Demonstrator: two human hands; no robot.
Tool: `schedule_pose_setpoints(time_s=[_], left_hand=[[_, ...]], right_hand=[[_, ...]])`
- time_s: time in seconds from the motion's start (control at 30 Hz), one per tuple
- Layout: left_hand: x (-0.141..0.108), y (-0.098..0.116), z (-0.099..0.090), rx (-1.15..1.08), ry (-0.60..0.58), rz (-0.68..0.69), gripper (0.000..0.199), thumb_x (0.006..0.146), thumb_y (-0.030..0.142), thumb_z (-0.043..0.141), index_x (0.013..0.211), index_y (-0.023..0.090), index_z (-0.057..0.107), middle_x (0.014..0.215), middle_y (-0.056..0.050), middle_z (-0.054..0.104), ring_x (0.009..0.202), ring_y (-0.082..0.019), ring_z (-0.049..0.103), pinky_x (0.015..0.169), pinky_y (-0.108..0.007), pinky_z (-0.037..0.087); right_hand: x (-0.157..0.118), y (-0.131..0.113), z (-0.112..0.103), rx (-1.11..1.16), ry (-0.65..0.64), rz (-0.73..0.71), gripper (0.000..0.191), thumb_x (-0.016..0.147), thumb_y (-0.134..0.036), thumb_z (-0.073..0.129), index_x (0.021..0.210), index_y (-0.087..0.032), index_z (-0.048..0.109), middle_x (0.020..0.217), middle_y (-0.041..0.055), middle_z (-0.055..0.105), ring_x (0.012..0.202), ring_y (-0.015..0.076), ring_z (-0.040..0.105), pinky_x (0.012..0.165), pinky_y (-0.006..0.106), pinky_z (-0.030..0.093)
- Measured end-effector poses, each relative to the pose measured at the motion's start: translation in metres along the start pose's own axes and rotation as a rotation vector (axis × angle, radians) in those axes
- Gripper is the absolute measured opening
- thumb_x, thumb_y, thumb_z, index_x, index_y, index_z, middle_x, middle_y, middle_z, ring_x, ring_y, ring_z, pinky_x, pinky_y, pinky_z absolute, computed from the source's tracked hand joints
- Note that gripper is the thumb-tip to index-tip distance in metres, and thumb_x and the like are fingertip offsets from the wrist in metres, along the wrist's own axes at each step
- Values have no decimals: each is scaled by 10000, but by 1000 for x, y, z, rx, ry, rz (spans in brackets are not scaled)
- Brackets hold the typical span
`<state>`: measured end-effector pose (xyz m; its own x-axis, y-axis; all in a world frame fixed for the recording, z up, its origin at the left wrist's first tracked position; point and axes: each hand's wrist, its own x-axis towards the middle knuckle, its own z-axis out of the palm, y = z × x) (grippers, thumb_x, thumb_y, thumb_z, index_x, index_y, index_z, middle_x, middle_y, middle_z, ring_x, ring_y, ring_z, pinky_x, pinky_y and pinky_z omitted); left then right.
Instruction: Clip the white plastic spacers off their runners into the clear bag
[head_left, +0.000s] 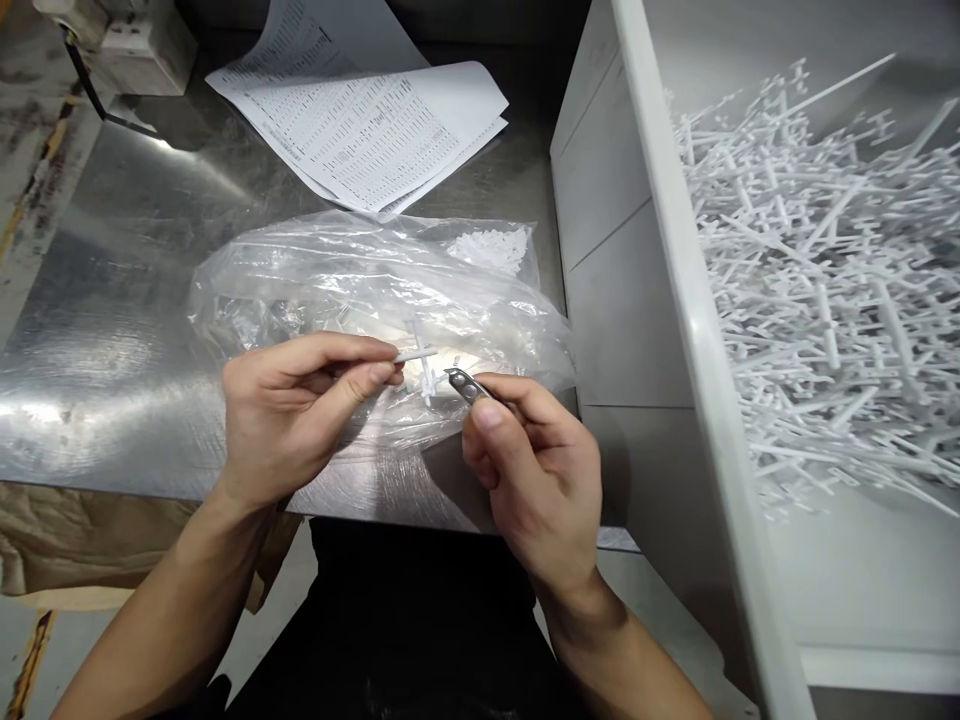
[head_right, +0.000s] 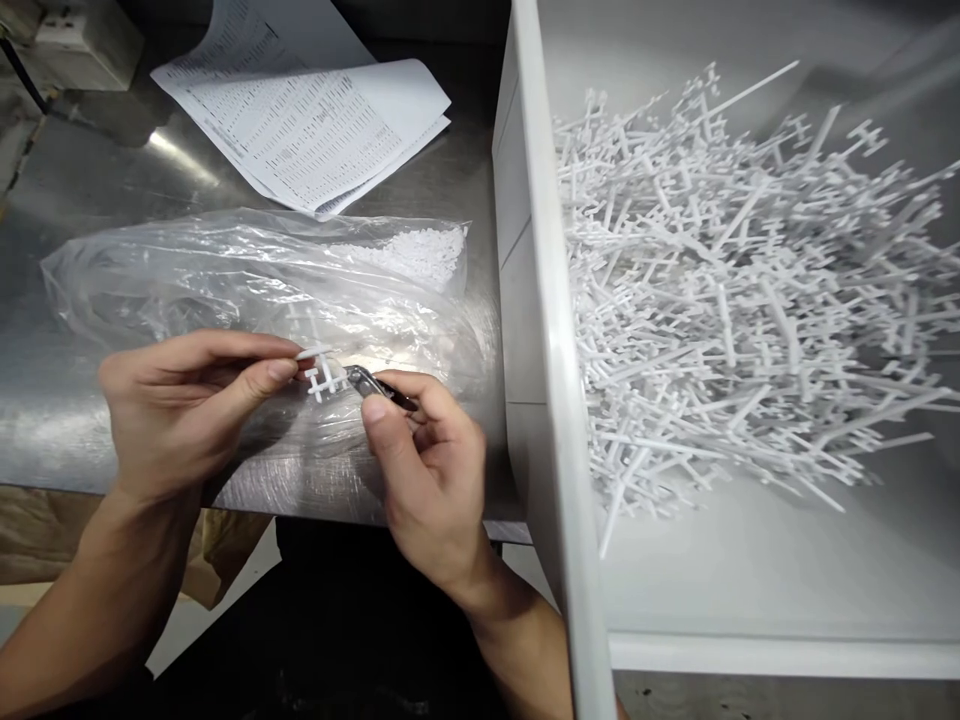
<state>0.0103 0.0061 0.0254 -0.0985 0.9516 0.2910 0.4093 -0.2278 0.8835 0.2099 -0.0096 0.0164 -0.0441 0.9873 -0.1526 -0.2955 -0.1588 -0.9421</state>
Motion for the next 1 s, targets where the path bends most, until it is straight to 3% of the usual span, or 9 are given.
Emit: schedule_pose_setpoints(time_s=[0.2,0.4,0.8,1.0], left_hand=[[-3,-3,0,54,-15,22,87,995,261,886,1055,323,885,1003,55,878,866,-142,845,731,-250,693],[-4,-3,-1,59,-14,29,123,1003,241,877,1068,346,880,1011,82,876,892,-105,838,773,-221,675],[-5,-3,1,77,-8,66,114,1009,229,861,1061,330,874,1023,60,876,912,-156,853,790,-283,711],[-7,-4,2,104,-4,132,226,1015,177,841,1125,373,860,1050,93,875,944,-142,859,832,-289,721]], right_hand=[[-1,-4,1,56,-89,12,109,1035,-358,822,1062,-252,827,627,-54,546,534,109,423,471,241,326],[-2,-5,2,32,-82,6,70,1020,-306,824,1059,-248,822,648,-47,579,540,110,459,474,240,350],[-4,-3,1,50,-97,4,63,1030,-288,815,1084,-274,843,643,-53,568,538,105,441,483,238,344],[-4,-3,1,23,-84,-8,85,1043,-330,812,1088,-262,835,652,-48,595,537,104,462,465,229,356]])
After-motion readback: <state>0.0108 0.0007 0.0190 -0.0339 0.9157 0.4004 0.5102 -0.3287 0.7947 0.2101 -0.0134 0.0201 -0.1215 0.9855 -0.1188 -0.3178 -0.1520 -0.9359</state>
